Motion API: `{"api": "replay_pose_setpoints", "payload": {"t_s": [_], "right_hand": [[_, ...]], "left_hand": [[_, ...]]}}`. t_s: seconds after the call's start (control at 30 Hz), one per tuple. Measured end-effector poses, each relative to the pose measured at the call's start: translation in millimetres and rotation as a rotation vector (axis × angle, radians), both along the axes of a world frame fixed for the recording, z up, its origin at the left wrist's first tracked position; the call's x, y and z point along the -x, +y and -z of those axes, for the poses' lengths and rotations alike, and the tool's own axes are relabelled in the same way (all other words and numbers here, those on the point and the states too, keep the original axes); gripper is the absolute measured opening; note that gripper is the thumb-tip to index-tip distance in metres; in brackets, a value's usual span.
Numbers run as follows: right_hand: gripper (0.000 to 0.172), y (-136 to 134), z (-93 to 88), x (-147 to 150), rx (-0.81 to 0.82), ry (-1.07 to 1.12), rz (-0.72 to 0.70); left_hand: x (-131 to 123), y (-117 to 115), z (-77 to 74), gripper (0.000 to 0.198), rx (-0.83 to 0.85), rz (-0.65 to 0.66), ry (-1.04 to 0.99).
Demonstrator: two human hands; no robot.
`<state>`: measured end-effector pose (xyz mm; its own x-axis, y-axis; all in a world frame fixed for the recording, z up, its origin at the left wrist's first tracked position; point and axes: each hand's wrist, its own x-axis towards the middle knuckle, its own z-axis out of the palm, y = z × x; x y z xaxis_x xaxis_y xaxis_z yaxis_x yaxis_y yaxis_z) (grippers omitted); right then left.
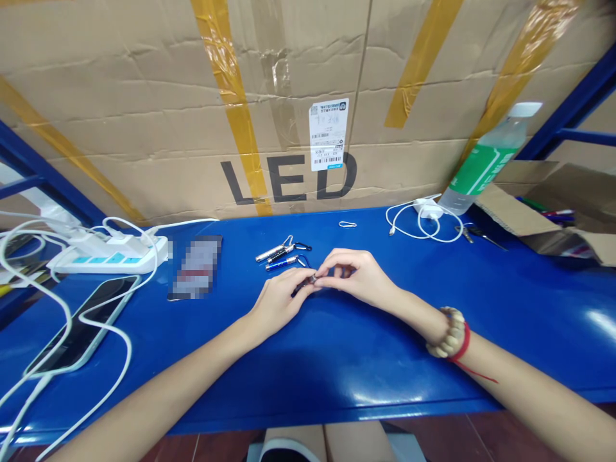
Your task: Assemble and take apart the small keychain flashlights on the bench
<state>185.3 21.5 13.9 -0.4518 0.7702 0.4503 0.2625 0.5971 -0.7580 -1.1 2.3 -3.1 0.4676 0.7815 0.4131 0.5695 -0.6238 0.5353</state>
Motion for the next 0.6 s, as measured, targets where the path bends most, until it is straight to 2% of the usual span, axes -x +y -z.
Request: {"api": "replay_pose_setpoints", "payload": {"t_s": [0.3, 0.47, 0.6], "right_hand": [[0.019, -0.4, -2.1, 0.9, 0.083, -0.002, -0.016], [0.016, -0.5, -3.5, 0.4, 0.052, 0.003, -0.023], [0.018, -0.5, -3.0, 0.5, 0.014, -0.017, -0.011]], "left_hand": [[-1.7, -1.2, -2.4, 0.016, 0.021, -0.030, 0.016], [-2.4, -1.8, -3.8, 0.014, 0.039, -0.062, 0.049], [-2.3, -1.9, -4.6, 0.021, 0.121, -0.084, -0.008]]}}
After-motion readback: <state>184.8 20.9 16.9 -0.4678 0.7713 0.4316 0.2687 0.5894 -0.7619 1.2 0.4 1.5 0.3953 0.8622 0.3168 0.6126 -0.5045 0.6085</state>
